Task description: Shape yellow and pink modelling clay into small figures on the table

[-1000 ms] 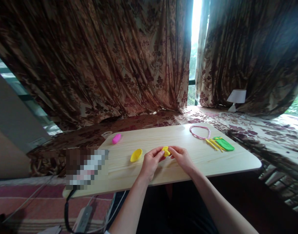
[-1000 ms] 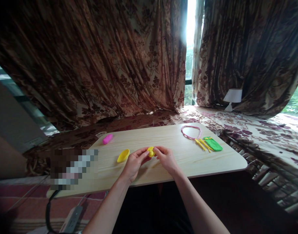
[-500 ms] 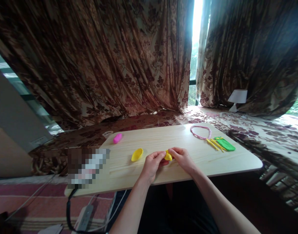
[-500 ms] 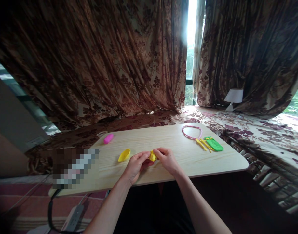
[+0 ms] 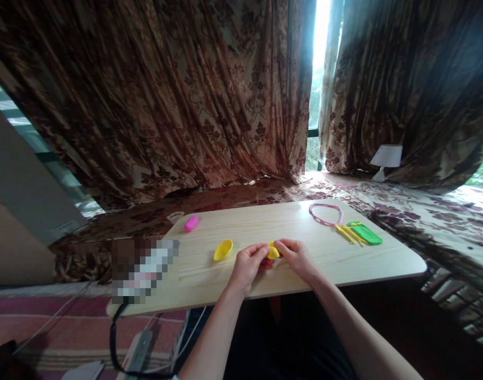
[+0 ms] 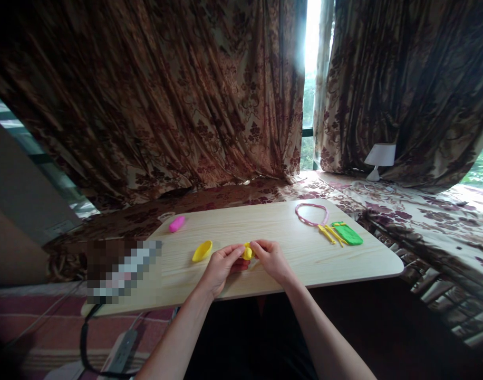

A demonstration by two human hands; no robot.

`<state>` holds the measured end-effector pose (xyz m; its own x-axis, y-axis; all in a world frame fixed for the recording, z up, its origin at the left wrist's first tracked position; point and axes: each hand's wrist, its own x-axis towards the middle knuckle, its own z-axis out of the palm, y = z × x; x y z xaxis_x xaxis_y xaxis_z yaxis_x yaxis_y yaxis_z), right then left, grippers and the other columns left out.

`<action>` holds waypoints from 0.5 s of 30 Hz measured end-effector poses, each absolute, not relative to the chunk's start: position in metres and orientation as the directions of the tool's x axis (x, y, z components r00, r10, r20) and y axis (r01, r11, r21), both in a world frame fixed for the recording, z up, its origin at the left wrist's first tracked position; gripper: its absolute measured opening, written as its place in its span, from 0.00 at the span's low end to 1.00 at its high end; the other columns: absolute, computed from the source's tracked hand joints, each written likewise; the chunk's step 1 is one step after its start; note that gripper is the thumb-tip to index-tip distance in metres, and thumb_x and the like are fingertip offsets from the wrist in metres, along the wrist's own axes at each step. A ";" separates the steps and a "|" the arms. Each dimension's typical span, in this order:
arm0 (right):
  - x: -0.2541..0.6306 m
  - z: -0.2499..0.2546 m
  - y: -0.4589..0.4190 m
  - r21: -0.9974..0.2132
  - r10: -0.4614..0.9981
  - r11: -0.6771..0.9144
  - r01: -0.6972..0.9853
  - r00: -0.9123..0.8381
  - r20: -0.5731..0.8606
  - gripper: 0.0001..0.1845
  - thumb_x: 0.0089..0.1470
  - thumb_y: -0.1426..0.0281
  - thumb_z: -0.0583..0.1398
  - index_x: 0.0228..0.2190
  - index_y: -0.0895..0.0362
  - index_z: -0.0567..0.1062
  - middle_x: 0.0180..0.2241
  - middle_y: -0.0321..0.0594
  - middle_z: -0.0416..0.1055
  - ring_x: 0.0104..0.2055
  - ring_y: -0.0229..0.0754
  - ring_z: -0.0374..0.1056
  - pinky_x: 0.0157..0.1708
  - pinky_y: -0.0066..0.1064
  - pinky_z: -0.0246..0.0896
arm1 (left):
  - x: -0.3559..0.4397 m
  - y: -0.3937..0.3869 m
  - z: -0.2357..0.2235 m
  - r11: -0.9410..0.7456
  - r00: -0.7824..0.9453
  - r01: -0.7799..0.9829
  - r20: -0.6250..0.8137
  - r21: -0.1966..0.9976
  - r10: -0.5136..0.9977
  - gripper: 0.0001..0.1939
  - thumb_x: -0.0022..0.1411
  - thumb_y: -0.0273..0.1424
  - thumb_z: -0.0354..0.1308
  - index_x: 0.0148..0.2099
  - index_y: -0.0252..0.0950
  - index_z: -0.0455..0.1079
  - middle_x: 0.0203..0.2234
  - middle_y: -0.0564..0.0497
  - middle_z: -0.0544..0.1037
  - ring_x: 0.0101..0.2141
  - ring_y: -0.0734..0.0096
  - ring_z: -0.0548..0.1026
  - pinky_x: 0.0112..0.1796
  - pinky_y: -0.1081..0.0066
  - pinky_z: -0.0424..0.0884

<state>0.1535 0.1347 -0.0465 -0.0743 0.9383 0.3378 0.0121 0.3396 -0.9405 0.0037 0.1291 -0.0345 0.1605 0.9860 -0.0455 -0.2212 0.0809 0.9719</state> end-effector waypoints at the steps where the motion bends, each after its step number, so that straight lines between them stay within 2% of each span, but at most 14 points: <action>1: 0.154 -0.047 0.134 -0.940 0.938 0.340 0.012 -0.066 0.339 0.18 0.52 0.59 0.56 0.22 0.59 0.75 0.19 0.33 0.66 0.24 0.35 0.60 0.25 0.26 0.53 | 0.004 0.129 -0.035 0.077 0.160 -0.214 -0.043 0.974 0.986 0.15 0.48 0.34 0.65 0.37 0.31 0.75 0.25 0.48 0.79 0.23 0.72 0.76 0.26 0.74 0.73; 10: 0.152 -0.047 0.133 -0.941 0.940 0.338 -0.009 -0.054 0.338 0.15 0.50 0.60 0.58 0.26 0.60 0.76 0.23 0.34 0.70 0.26 0.36 0.62 0.28 0.27 0.56 | 0.003 0.128 -0.038 0.052 0.181 -0.169 -0.021 0.984 0.983 0.13 0.49 0.34 0.64 0.36 0.30 0.75 0.24 0.47 0.79 0.23 0.73 0.75 0.27 0.74 0.73; 15: 0.153 -0.047 0.133 -0.944 0.942 0.329 -0.011 -0.062 0.329 0.18 0.53 0.59 0.56 0.25 0.60 0.75 0.22 0.34 0.68 0.25 0.35 0.61 0.26 0.26 0.55 | 0.003 0.128 -0.038 0.034 0.187 -0.163 -0.003 0.986 0.982 0.13 0.50 0.33 0.64 0.36 0.30 0.75 0.25 0.48 0.79 0.23 0.75 0.75 0.29 0.74 0.73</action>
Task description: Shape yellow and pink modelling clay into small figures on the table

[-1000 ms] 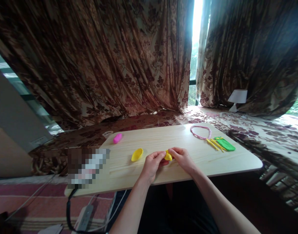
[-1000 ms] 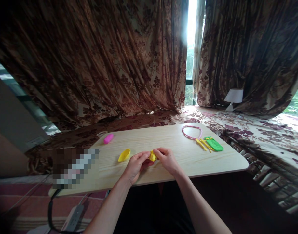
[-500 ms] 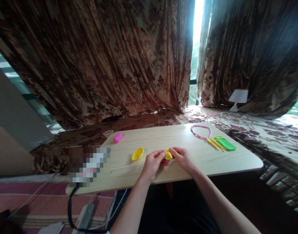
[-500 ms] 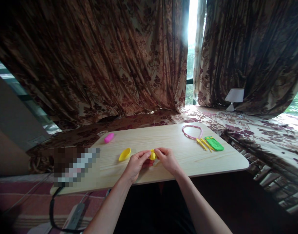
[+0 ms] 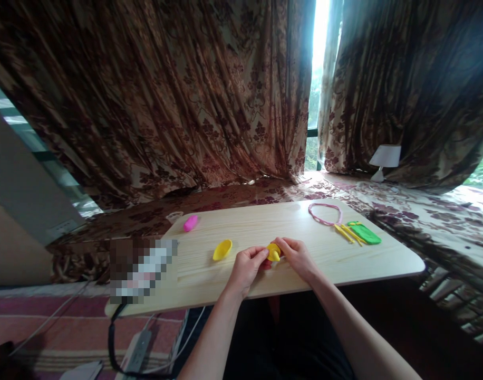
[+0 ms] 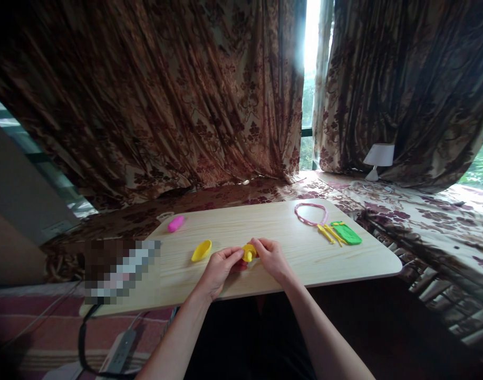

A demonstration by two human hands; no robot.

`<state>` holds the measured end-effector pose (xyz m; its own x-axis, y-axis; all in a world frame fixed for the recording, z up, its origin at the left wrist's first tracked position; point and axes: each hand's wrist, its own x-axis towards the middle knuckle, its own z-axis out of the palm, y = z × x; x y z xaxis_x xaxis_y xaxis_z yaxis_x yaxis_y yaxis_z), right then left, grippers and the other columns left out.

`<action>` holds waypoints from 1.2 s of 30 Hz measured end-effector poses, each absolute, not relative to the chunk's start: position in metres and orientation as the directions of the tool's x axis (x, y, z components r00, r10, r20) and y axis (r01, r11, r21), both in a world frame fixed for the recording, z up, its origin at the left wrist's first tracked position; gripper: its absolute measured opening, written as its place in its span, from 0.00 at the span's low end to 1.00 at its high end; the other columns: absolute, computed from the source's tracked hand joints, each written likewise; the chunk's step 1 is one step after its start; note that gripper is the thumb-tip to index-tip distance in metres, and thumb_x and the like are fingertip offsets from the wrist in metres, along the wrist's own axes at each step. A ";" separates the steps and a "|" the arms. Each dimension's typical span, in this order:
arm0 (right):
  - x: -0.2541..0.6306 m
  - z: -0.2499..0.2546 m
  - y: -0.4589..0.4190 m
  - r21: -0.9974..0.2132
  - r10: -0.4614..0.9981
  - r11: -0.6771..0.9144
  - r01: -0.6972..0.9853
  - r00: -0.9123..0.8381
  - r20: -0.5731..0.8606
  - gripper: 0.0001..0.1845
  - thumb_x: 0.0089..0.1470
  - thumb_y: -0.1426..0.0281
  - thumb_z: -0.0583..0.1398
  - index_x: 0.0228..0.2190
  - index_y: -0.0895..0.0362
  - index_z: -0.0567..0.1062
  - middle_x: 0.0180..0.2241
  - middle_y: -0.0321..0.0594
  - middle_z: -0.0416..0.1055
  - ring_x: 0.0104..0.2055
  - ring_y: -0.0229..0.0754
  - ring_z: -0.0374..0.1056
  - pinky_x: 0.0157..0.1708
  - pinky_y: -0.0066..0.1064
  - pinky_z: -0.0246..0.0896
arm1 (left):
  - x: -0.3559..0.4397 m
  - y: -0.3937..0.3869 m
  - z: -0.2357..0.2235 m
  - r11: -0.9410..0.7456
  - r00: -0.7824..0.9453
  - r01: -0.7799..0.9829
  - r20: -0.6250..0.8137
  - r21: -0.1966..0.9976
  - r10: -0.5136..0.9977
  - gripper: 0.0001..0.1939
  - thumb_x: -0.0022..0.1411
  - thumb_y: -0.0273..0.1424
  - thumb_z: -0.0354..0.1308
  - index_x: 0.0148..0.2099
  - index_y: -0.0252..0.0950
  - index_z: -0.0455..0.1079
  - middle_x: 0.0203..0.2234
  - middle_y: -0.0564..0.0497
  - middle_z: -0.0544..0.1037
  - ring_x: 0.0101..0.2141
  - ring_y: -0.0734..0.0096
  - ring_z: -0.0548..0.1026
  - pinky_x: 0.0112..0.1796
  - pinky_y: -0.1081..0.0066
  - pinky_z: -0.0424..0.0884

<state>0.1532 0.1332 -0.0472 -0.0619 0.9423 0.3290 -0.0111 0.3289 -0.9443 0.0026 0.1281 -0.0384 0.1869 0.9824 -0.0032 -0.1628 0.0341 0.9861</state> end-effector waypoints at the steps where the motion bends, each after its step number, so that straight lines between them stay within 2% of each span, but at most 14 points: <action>1: 0.153 -0.047 0.133 -0.945 0.943 0.326 -0.010 -0.068 0.326 0.18 0.53 0.58 0.56 0.25 0.60 0.75 0.22 0.34 0.68 0.25 0.35 0.61 0.26 0.26 0.54 | 0.003 0.128 -0.039 0.031 0.190 -0.163 0.000 0.986 0.982 0.13 0.50 0.34 0.64 0.36 0.30 0.75 0.25 0.48 0.79 0.24 0.75 0.75 0.29 0.74 0.73; 6: 0.153 -0.049 0.134 -0.947 0.946 0.320 0.003 -0.056 0.319 0.18 0.50 0.58 0.59 0.22 0.60 0.74 0.20 0.33 0.66 0.23 0.34 0.58 0.24 0.26 0.52 | 0.004 0.126 -0.039 0.027 0.212 -0.164 0.008 0.986 0.977 0.13 0.48 0.34 0.65 0.34 0.30 0.75 0.24 0.48 0.78 0.24 0.73 0.75 0.29 0.74 0.73; 11: 0.153 -0.048 0.134 -0.948 0.947 0.317 -0.003 -0.047 0.317 0.23 0.55 0.55 0.52 0.23 0.60 0.73 0.20 0.34 0.66 0.24 0.35 0.59 0.26 0.26 0.53 | 0.004 0.125 -0.038 0.048 0.169 -0.207 -0.013 0.977 0.986 0.13 0.50 0.33 0.64 0.37 0.30 0.74 0.25 0.48 0.79 0.24 0.74 0.76 0.31 0.73 0.73; 15: 0.153 -0.047 0.134 -0.943 0.942 0.332 0.013 -0.051 0.331 0.20 0.52 0.57 0.56 0.21 0.60 0.72 0.19 0.32 0.63 0.23 0.34 0.57 0.24 0.26 0.50 | 0.004 0.125 -0.036 0.057 0.150 -0.239 -0.021 0.969 0.989 0.16 0.51 0.35 0.63 0.41 0.32 0.73 0.28 0.47 0.80 0.26 0.72 0.77 0.31 0.72 0.74; 18: 0.152 -0.047 0.133 -0.938 0.937 0.346 0.016 -0.047 0.345 0.19 0.52 0.57 0.57 0.21 0.60 0.72 0.18 0.32 0.63 0.23 0.34 0.57 0.23 0.26 0.50 | 0.005 0.125 -0.036 0.056 0.156 -0.231 -0.020 0.971 0.988 0.16 0.50 0.36 0.64 0.39 0.31 0.74 0.29 0.46 0.80 0.26 0.70 0.77 0.29 0.72 0.74; 23: 0.152 -0.049 0.133 -0.933 0.934 0.358 0.022 -0.018 0.358 0.18 0.51 0.58 0.58 0.22 0.60 0.72 0.20 0.32 0.64 0.23 0.34 0.58 0.24 0.26 0.52 | 0.007 0.124 -0.038 0.053 0.148 -0.208 -0.023 0.977 0.989 0.14 0.48 0.35 0.66 0.35 0.30 0.74 0.25 0.47 0.79 0.24 0.72 0.76 0.29 0.73 0.74; 31: 0.153 -0.047 0.132 -0.942 0.940 0.336 0.019 -0.076 0.334 0.18 0.51 0.58 0.57 0.23 0.60 0.74 0.21 0.34 0.67 0.24 0.35 0.59 0.24 0.26 0.53 | 0.008 0.123 -0.040 0.024 0.163 -0.175 0.005 0.984 0.987 0.14 0.48 0.35 0.65 0.35 0.30 0.75 0.24 0.48 0.79 0.24 0.73 0.76 0.28 0.74 0.73; 36: 0.154 -0.049 0.134 -0.943 0.943 0.332 0.021 -0.031 0.331 0.19 0.52 0.57 0.56 0.24 0.60 0.75 0.21 0.35 0.67 0.24 0.36 0.60 0.25 0.27 0.54 | 0.008 0.125 -0.042 0.013 0.160 -0.187 0.017 0.982 0.987 0.14 0.49 0.34 0.65 0.36 0.30 0.76 0.24 0.48 0.79 0.23 0.74 0.75 0.28 0.75 0.73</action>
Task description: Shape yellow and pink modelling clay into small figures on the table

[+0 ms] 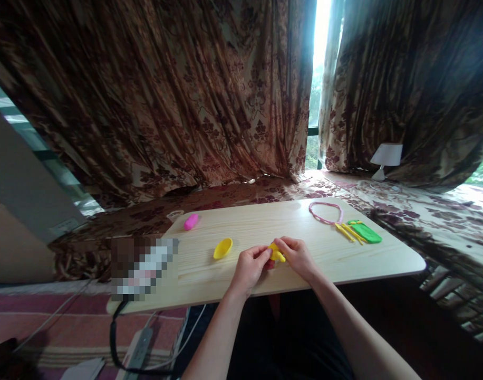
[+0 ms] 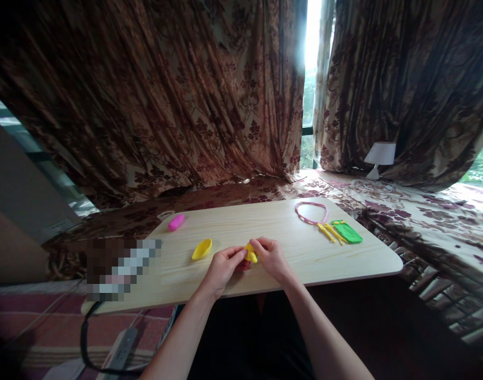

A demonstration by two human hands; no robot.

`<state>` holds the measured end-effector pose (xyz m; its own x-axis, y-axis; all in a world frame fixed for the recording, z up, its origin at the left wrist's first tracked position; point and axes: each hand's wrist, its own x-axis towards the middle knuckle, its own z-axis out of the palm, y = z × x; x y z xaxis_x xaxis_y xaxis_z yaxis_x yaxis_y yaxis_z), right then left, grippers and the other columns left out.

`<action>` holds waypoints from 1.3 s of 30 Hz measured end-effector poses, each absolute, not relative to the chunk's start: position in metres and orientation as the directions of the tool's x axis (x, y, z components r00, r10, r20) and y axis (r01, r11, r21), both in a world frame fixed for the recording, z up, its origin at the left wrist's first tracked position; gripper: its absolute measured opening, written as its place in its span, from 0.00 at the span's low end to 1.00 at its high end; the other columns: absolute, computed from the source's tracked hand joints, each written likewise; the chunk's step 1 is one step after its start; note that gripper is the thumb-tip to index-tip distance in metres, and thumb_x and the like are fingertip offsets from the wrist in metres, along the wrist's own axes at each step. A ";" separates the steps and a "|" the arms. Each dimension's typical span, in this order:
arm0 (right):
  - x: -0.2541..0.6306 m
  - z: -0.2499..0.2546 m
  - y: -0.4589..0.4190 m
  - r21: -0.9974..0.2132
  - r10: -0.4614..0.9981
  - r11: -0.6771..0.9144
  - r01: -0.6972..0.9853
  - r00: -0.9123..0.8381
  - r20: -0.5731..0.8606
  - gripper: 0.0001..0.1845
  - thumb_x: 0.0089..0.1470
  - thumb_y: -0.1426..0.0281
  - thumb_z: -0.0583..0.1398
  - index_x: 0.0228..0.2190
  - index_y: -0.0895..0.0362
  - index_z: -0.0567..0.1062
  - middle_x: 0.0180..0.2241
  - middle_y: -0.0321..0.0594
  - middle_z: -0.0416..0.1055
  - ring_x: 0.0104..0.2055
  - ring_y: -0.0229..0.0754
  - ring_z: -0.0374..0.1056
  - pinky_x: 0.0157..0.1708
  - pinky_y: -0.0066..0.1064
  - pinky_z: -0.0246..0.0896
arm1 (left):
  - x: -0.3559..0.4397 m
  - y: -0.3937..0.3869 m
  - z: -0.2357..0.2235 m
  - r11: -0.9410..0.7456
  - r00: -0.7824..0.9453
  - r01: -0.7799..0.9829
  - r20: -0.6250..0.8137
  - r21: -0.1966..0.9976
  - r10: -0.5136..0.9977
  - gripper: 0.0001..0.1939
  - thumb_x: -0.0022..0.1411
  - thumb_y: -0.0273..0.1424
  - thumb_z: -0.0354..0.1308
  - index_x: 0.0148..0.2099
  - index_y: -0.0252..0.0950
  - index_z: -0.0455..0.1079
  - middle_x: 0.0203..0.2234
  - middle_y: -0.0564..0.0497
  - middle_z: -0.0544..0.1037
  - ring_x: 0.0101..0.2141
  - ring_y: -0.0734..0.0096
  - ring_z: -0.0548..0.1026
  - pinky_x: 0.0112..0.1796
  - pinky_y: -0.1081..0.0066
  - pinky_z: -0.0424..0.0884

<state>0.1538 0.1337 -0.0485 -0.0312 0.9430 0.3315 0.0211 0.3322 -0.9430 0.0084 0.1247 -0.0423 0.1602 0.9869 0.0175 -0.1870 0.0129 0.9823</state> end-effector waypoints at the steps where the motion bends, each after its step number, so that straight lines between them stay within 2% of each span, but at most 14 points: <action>1: 0.154 -0.049 0.134 -0.943 0.943 0.332 0.020 -0.020 0.332 0.21 0.54 0.57 0.54 0.25 0.60 0.75 0.21 0.35 0.67 0.25 0.36 0.60 0.26 0.27 0.54 | 0.008 0.125 -0.043 0.013 0.151 -0.200 0.018 0.980 0.988 0.13 0.49 0.33 0.65 0.37 0.30 0.75 0.25 0.48 0.79 0.24 0.74 0.76 0.29 0.74 0.74; 5: 0.154 -0.048 0.134 -0.938 0.938 0.346 0.023 -0.033 0.345 0.20 0.54 0.58 0.55 0.24 0.60 0.74 0.20 0.34 0.65 0.25 0.35 0.60 0.26 0.27 0.53 | 0.003 0.125 -0.042 0.015 0.124 -0.259 0.018 0.966 0.992 0.14 0.51 0.34 0.63 0.39 0.32 0.74 0.30 0.47 0.80 0.29 0.70 0.78 0.35 0.71 0.74; 10: 0.152 -0.045 0.131 -0.930 0.930 0.367 0.027 -0.047 0.365 0.17 0.53 0.60 0.56 0.22 0.60 0.73 0.19 0.32 0.63 0.24 0.34 0.58 0.24 0.26 0.52 | 0.004 0.123 -0.039 0.021 0.146 -0.261 0.018 0.965 0.989 0.16 0.52 0.36 0.63 0.41 0.32 0.74 0.32 0.45 0.80 0.30 0.69 0.78 0.33 0.71 0.74; 16: 0.152 -0.043 0.129 -0.924 0.924 0.381 0.035 -0.056 0.379 0.15 0.52 0.60 0.57 0.25 0.59 0.76 0.23 0.34 0.68 0.27 0.36 0.62 0.28 0.27 0.56 | 0.004 0.121 -0.036 0.035 0.183 -0.237 0.010 0.971 0.983 0.16 0.49 0.35 0.65 0.40 0.32 0.76 0.30 0.47 0.80 0.28 0.73 0.76 0.33 0.74 0.73; 23: 0.153 -0.044 0.128 -0.917 0.919 0.394 0.057 -0.006 0.394 0.15 0.51 0.60 0.58 0.23 0.59 0.74 0.21 0.33 0.66 0.25 0.36 0.61 0.26 0.26 0.55 | 0.004 0.123 -0.037 0.051 0.194 -0.207 -0.011 0.977 0.981 0.16 0.47 0.35 0.66 0.38 0.32 0.77 0.28 0.47 0.81 0.26 0.74 0.76 0.32 0.74 0.72; 27: 0.153 -0.042 0.128 -0.921 0.923 0.385 0.061 -0.028 0.384 0.16 0.53 0.61 0.57 0.24 0.59 0.75 0.23 0.34 0.68 0.27 0.36 0.62 0.28 0.27 0.56 | 0.004 0.123 -0.037 0.047 0.198 -0.186 -0.009 0.981 0.980 0.16 0.48 0.35 0.65 0.39 0.32 0.77 0.29 0.47 0.81 0.26 0.73 0.76 0.32 0.74 0.72; 31: 0.153 -0.042 0.128 -0.923 0.925 0.380 0.060 -0.055 0.377 0.14 0.50 0.62 0.59 0.24 0.59 0.76 0.23 0.35 0.69 0.27 0.36 0.62 0.27 0.27 0.56 | 0.006 0.121 -0.036 0.038 0.213 -0.159 -0.003 0.987 0.977 0.16 0.48 0.35 0.65 0.39 0.32 0.77 0.28 0.46 0.80 0.27 0.72 0.76 0.33 0.73 0.72; 39: 0.153 -0.042 0.129 -0.930 0.931 0.365 0.052 -0.031 0.364 0.20 0.54 0.58 0.54 0.25 0.60 0.76 0.20 0.34 0.67 0.25 0.35 0.60 0.26 0.26 0.54 | 0.005 0.124 -0.039 0.019 0.129 -0.193 0.006 0.981 0.992 0.14 0.49 0.35 0.65 0.38 0.33 0.77 0.26 0.49 0.80 0.25 0.74 0.75 0.31 0.75 0.72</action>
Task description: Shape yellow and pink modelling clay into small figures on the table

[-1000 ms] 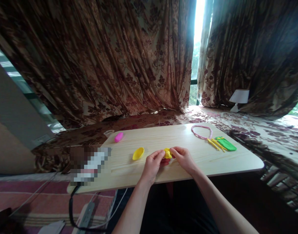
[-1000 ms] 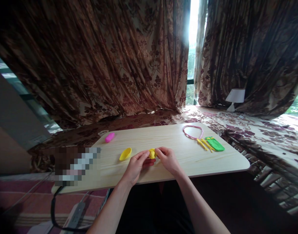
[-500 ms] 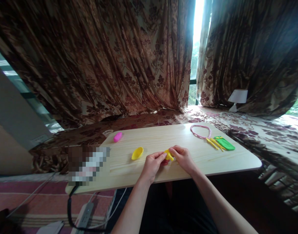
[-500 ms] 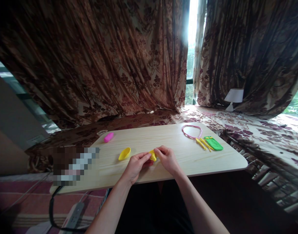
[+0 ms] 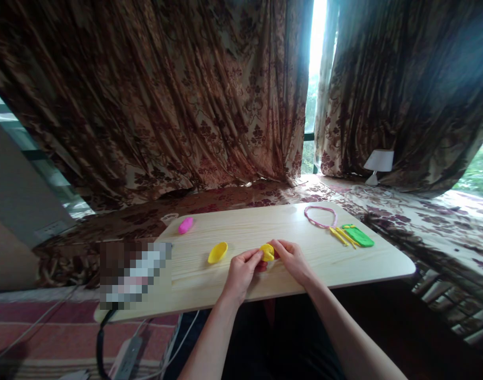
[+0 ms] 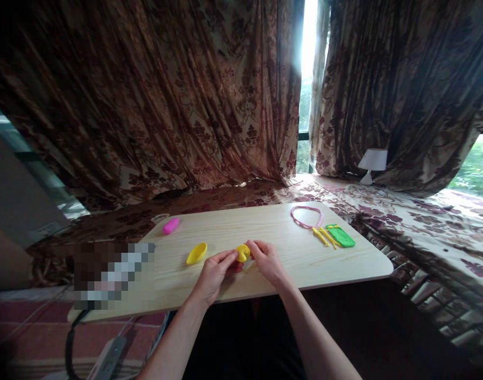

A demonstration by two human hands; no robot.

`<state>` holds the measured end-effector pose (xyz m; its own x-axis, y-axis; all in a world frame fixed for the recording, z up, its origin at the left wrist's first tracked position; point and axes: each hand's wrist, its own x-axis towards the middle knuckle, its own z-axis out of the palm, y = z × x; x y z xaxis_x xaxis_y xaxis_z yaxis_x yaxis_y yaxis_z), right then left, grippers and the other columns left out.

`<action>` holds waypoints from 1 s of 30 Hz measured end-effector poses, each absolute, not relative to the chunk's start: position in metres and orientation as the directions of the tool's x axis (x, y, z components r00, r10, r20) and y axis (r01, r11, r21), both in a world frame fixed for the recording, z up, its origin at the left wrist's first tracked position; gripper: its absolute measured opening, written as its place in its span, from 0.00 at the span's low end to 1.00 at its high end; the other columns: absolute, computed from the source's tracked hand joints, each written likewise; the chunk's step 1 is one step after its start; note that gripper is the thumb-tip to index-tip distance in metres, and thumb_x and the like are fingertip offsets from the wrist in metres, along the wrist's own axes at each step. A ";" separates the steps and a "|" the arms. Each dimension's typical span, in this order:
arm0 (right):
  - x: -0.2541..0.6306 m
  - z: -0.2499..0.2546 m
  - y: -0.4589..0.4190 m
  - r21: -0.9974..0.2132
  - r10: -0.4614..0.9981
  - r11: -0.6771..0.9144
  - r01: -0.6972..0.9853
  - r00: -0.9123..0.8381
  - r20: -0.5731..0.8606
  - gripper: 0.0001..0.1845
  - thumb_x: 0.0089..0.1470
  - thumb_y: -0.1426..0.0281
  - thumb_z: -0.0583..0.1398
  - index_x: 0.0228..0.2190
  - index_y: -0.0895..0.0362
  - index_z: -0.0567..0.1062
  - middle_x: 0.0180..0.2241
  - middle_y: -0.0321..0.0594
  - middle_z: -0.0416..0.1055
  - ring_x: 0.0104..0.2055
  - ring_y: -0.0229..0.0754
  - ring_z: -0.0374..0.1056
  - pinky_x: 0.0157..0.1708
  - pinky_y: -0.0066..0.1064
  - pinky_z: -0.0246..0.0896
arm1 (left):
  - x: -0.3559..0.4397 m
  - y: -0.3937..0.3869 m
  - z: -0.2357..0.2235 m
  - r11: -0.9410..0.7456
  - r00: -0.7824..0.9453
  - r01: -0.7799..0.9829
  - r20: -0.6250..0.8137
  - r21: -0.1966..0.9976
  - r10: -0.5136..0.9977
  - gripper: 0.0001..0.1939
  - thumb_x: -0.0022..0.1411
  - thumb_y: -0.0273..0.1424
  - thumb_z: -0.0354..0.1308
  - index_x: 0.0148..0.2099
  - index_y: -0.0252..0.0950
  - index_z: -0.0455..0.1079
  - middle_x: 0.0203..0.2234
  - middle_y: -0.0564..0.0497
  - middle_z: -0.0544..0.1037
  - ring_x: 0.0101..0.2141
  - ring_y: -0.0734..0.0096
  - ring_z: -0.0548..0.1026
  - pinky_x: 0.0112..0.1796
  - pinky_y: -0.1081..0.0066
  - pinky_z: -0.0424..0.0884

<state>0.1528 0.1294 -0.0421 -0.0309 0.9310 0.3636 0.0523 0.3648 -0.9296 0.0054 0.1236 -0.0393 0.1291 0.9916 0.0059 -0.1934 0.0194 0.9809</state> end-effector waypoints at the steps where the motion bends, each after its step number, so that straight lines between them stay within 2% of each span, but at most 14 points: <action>1: 0.153 -0.042 0.129 -0.930 0.931 0.365 0.052 -0.038 0.363 0.19 0.54 0.58 0.55 0.24 0.60 0.76 0.20 0.34 0.66 0.24 0.35 0.60 0.26 0.26 0.54 | 0.005 0.124 -0.039 0.019 0.123 -0.201 0.006 0.979 0.992 0.14 0.49 0.35 0.64 0.38 0.32 0.77 0.26 0.48 0.80 0.26 0.73 0.76 0.32 0.75 0.72; 7: 0.153 -0.042 0.128 -0.931 0.930 0.364 0.038 -0.059 0.362 0.18 0.52 0.58 0.56 0.26 0.60 0.76 0.23 0.35 0.70 0.26 0.37 0.63 0.28 0.27 0.57 | 0.004 0.124 -0.038 0.020 0.141 -0.215 0.011 0.976 0.990 0.17 0.51 0.40 0.63 0.39 0.33 0.76 0.29 0.46 0.80 0.27 0.68 0.77 0.30 0.71 0.74; 11: 0.153 -0.044 0.129 -0.932 0.931 0.361 0.037 -0.063 0.359 0.18 0.52 0.58 0.56 0.25 0.60 0.76 0.24 0.36 0.71 0.27 0.38 0.64 0.29 0.28 0.58 | 0.005 0.124 -0.041 -0.001 0.118 -0.221 0.028 0.975 0.993 0.16 0.49 0.37 0.65 0.38 0.33 0.76 0.30 0.47 0.81 0.29 0.69 0.77 0.33 0.71 0.74; 20: 0.153 -0.046 0.131 -0.931 0.931 0.364 0.028 -0.020 0.363 0.20 0.53 0.56 0.55 0.24 0.60 0.75 0.22 0.35 0.69 0.27 0.38 0.63 0.28 0.28 0.57 | 0.005 0.125 -0.046 -0.022 0.083 -0.196 0.038 0.980 0.996 0.15 0.49 0.38 0.64 0.37 0.32 0.76 0.22 0.50 0.79 0.24 0.71 0.76 0.31 0.71 0.73; 23: 0.153 -0.044 0.131 -0.934 0.934 0.357 0.022 -0.034 0.356 0.22 0.54 0.55 0.53 0.26 0.60 0.76 0.22 0.36 0.69 0.27 0.38 0.63 0.28 0.28 0.57 | 0.005 0.124 -0.045 -0.029 0.088 -0.193 0.047 0.981 0.995 0.15 0.50 0.38 0.63 0.36 0.32 0.76 0.23 0.50 0.79 0.25 0.71 0.76 0.31 0.72 0.73; 30: 0.153 -0.047 0.131 -0.933 0.932 0.360 0.024 -0.050 0.358 0.18 0.51 0.57 0.58 0.23 0.59 0.75 0.22 0.35 0.68 0.26 0.37 0.62 0.28 0.27 0.57 | 0.005 0.122 -0.042 -0.032 0.138 -0.181 0.058 0.983 0.989 0.17 0.49 0.37 0.64 0.40 0.34 0.76 0.28 0.49 0.80 0.24 0.74 0.75 0.31 0.75 0.72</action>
